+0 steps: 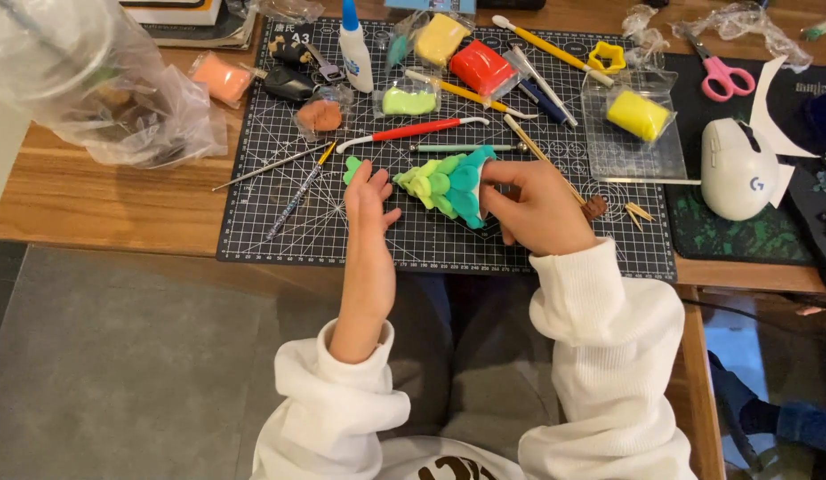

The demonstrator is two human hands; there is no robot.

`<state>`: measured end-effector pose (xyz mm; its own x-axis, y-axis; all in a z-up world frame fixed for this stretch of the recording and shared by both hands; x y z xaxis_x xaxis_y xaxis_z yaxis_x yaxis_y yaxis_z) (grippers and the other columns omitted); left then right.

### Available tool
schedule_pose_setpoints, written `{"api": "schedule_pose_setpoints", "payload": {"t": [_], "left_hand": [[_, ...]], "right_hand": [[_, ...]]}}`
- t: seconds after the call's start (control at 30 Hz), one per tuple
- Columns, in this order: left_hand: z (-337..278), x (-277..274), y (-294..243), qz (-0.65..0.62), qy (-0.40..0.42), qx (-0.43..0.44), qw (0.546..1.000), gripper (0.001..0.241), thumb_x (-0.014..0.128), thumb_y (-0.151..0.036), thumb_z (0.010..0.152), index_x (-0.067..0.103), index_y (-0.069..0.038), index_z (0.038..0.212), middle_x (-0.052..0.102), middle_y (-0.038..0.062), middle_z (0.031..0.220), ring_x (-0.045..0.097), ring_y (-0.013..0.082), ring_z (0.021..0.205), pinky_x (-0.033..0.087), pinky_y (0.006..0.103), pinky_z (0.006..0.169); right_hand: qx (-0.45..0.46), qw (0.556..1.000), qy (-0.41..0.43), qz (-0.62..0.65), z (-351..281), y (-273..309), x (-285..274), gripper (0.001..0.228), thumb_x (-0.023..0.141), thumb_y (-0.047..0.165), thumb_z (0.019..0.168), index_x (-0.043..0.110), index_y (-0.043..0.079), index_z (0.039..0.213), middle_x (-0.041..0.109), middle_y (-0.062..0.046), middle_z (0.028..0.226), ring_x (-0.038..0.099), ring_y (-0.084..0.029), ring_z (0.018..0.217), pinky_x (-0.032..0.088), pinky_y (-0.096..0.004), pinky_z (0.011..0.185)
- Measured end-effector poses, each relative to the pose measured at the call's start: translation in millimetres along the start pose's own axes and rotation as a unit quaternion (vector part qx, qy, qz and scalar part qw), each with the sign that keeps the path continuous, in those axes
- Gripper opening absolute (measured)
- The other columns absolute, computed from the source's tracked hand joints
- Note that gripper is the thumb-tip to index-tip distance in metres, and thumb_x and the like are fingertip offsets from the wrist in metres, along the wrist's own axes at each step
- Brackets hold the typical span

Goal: Assembling a decorative tree by attaching small green pieces to a cone-shaped base on a cutting mat.

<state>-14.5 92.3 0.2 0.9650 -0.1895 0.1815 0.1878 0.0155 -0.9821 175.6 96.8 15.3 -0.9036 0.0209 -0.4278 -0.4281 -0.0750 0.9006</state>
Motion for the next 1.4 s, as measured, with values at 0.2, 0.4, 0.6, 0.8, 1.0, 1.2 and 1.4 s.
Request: {"api": "schedule_pose_setpoints", "payload": {"t": [0.2,0.4,0.6,0.8,1.0,1.2,1.4], "left_hand": [[5.7,-5.9,6.4,-0.024,0.007,0.003,1.000,0.073,0.020,-0.054,0.102,0.016,0.001,0.149,0.031,0.028,0.146,0.029,0.0389,0.136,0.032,0.0459,0.107],[1.9,-4.1,3.0,-0.028,-0.004,0.028,0.999,0.069,0.021,-0.052,0.102,0.019,-0.001,0.148,0.034,0.026,0.143,0.033,0.0369,0.134,0.032,0.0460,0.107],[-2.2,1.1,-5.5,0.019,0.014,0.038,0.999,0.065,0.021,-0.049,0.103,0.024,-0.001,0.146,0.039,0.023,0.142,0.033,0.0349,0.135,0.028,0.0455,0.111],[-2.6,5.7,-13.9,0.049,0.016,0.056,0.997,0.061,0.024,-0.046,0.104,0.030,-0.002,0.145,0.050,0.019,0.134,0.036,0.0334,0.135,0.020,0.0476,0.114],[-3.7,2.2,-12.6,0.042,-0.014,0.079,0.996,0.056,0.027,-0.042,0.105,0.033,-0.003,0.143,0.048,0.018,0.136,0.036,0.0303,0.133,0.021,0.0484,0.114],[-5.3,-2.3,-17.8,0.023,-0.047,0.146,0.988,0.041,0.034,-0.029,0.107,0.046,-0.005,0.138,0.053,0.014,0.136,0.043,0.0254,0.131,0.035,0.0411,0.109],[-12.1,8.3,-33.5,-0.036,-0.044,0.204,0.977,0.031,0.043,-0.019,0.104,0.061,-0.001,0.122,0.063,0.013,0.123,0.054,0.0205,0.123,0.048,0.0345,0.101]], "right_hand": [[0.009,0.997,-0.009,0.079,1.2,16.4,1.4,0.028,0.049,-0.007,0.085,0.066,0.004,0.105,0.070,-0.018,0.084,0.055,-0.015,0.032,0.040,-0.022,0.029],[0.020,0.989,-0.014,0.148,-6.7,5.6,0.3,0.034,0.053,-0.001,0.090,0.061,0.007,0.122,0.067,-0.016,0.083,0.057,-0.014,0.036,0.039,-0.020,0.028],[-0.002,0.988,-0.017,0.153,-6.9,18.4,-0.5,0.033,0.051,-0.002,0.092,0.060,0.004,0.124,0.068,-0.019,0.086,0.057,-0.015,0.036,0.044,-0.022,0.032],[0.052,0.991,0.043,0.113,2.2,-1.2,-1.7,0.025,0.050,0.004,0.093,0.071,0.000,0.106,0.068,-0.016,0.073,0.056,-0.015,0.035,0.047,-0.027,0.038],[0.034,0.991,0.035,0.128,6.4,-12.0,-3.0,0.022,0.053,0.003,0.092,0.070,-0.003,0.104,0.067,-0.016,0.072,0.052,-0.014,0.030,0.043,-0.025,0.034],[-0.007,0.968,-0.019,0.249,-5.4,-8.3,-5.8,0.024,0.049,-0.003,0.088,0.067,-0.002,0.103,0.060,-0.013,0.061,0.045,-0.011,0.027,0.037,-0.022,0.029],[-0.039,0.924,0.032,0.379,-33.4,-50.3,-16.9,0.020,0.049,0.000,0.087,0.066,-0.006,0.095,0.054,-0.011,0.047,0.041,-0.010,0.021,0.035,-0.018,0.022]]}}
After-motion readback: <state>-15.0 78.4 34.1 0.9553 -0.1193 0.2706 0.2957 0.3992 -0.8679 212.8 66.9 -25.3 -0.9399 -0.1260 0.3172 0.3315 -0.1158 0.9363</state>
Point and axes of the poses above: each hand's wrist, its own z-axis towards the middle knuckle, its own x-axis out of the palm, y = z × x, the point moved 2 cm from there along z, towards the middle knuckle
